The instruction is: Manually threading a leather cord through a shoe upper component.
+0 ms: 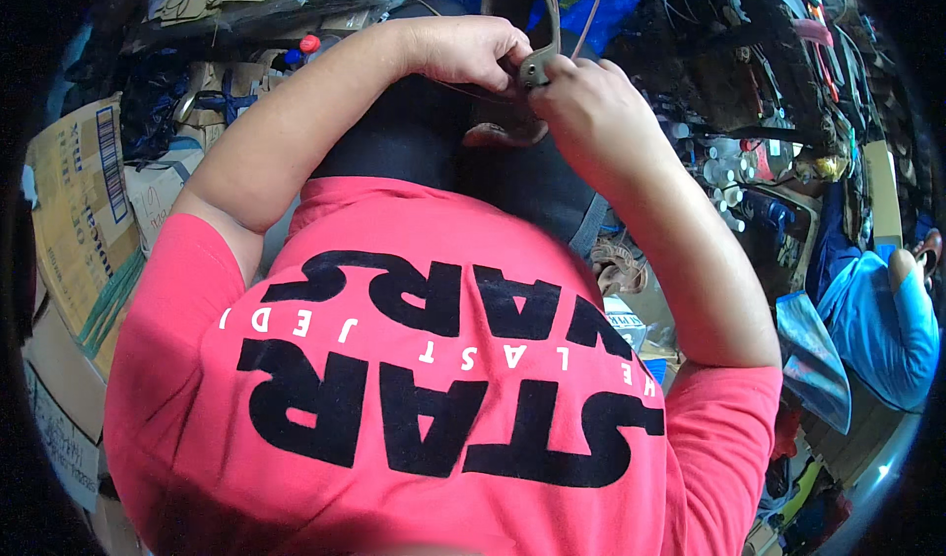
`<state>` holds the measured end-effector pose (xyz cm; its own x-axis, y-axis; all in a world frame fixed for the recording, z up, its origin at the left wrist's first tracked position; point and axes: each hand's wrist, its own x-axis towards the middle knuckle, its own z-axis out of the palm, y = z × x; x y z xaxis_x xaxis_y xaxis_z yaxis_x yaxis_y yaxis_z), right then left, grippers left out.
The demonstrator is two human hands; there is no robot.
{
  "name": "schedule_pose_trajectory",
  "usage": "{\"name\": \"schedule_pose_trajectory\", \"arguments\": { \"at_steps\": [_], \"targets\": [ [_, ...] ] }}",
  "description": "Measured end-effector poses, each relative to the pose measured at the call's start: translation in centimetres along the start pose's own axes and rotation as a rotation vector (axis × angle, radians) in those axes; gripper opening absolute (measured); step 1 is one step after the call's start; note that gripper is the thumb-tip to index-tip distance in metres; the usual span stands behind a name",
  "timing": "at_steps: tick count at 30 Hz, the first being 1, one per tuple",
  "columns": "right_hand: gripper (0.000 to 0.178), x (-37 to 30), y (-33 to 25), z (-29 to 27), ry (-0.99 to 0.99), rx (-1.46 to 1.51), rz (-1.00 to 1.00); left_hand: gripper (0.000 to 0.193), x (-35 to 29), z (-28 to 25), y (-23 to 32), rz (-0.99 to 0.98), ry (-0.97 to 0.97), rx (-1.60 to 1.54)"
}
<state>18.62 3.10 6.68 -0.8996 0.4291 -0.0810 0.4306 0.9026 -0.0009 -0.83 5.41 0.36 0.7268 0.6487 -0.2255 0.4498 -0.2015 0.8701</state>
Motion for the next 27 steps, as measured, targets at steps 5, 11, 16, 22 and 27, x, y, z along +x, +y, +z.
{"name": "schedule_pose_trajectory", "arguments": {
  "at_steps": [5,11,16,22,27],
  "targets": [
    [0.013,1.3,-0.7,0.8,-0.072,-0.062,0.022,0.022,0.6,-0.2,0.4,-0.007,0.104,0.211],
    [0.013,0.6,-0.3,0.7,0.041,-0.033,0.002,0.019,0.5,-0.8,-0.9,0.049,0.162,0.162],
    [0.014,1.2,0.2,1.3,0.073,-0.034,-0.025,0.018,0.9,-0.6,-1.6,0.051,0.182,0.063],
    [0.017,0.3,2.0,3.8,0.151,0.582,0.277,0.03,-0.7,1.9,-1.5,0.109,0.692,0.446],
    [0.018,-2.6,2.4,4.1,0.155,1.085,0.544,0.051,-8.0,5.1,2.4,-0.149,0.592,0.165]
  ]
}}
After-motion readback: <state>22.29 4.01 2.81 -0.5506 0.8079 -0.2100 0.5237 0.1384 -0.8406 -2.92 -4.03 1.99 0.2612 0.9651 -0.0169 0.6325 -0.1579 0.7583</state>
